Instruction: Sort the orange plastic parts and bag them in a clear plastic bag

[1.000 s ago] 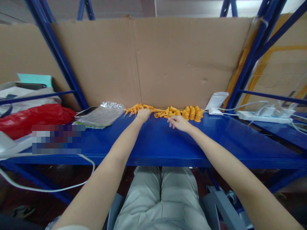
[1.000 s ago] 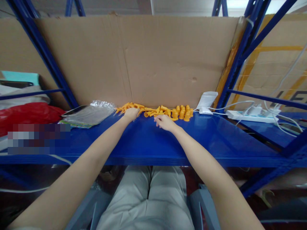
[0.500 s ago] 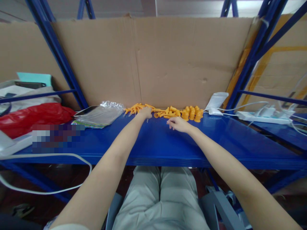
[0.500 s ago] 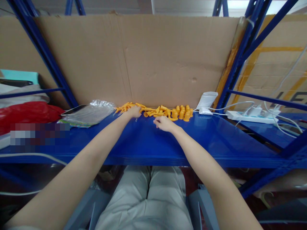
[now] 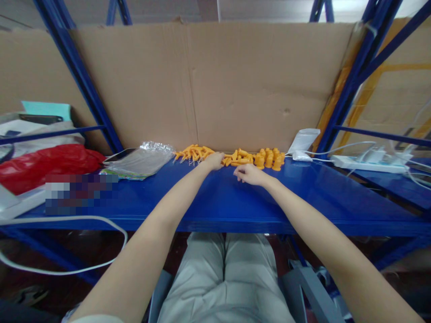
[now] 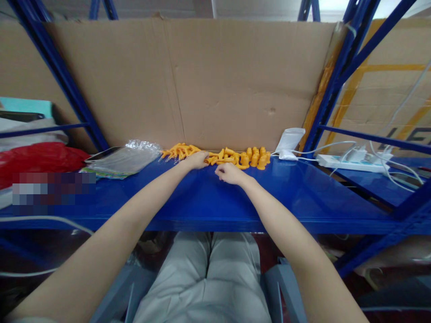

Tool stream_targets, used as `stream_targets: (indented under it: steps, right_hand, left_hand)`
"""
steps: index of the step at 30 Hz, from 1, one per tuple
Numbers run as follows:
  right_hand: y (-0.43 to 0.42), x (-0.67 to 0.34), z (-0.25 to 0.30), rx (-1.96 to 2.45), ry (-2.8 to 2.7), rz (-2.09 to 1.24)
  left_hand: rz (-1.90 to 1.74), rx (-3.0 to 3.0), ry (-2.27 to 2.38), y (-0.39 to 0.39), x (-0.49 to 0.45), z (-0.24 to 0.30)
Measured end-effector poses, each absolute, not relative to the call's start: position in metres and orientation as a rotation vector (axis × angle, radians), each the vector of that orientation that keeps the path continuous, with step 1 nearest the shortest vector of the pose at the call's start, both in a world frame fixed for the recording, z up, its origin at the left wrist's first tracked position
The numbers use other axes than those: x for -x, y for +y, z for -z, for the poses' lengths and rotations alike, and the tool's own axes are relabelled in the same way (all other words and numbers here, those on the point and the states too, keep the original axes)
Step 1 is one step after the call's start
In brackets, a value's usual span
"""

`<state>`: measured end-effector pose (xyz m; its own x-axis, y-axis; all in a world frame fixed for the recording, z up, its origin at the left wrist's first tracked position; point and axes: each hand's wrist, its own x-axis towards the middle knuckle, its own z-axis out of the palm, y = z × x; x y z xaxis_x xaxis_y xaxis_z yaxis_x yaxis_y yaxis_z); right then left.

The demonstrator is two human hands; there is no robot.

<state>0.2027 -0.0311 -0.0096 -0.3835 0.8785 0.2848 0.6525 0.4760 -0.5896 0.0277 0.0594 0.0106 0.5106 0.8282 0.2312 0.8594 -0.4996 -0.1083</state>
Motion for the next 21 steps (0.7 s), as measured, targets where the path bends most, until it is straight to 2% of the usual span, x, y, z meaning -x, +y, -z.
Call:
stream_targets:
  steps: [11, 21]
  right_hand:
    - [-0.03, -0.204, 0.011, 1.213, -2.173, -0.492]
    - [-0.031, -0.203, 0.011, 1.224, -2.169, -0.49]
  left_hand:
    - [0.275, 2.477, -1.525, 0.048, -0.03, -0.007]
    - [1.071, 2.284, -1.657, 0.055, -0.035, -0.026]
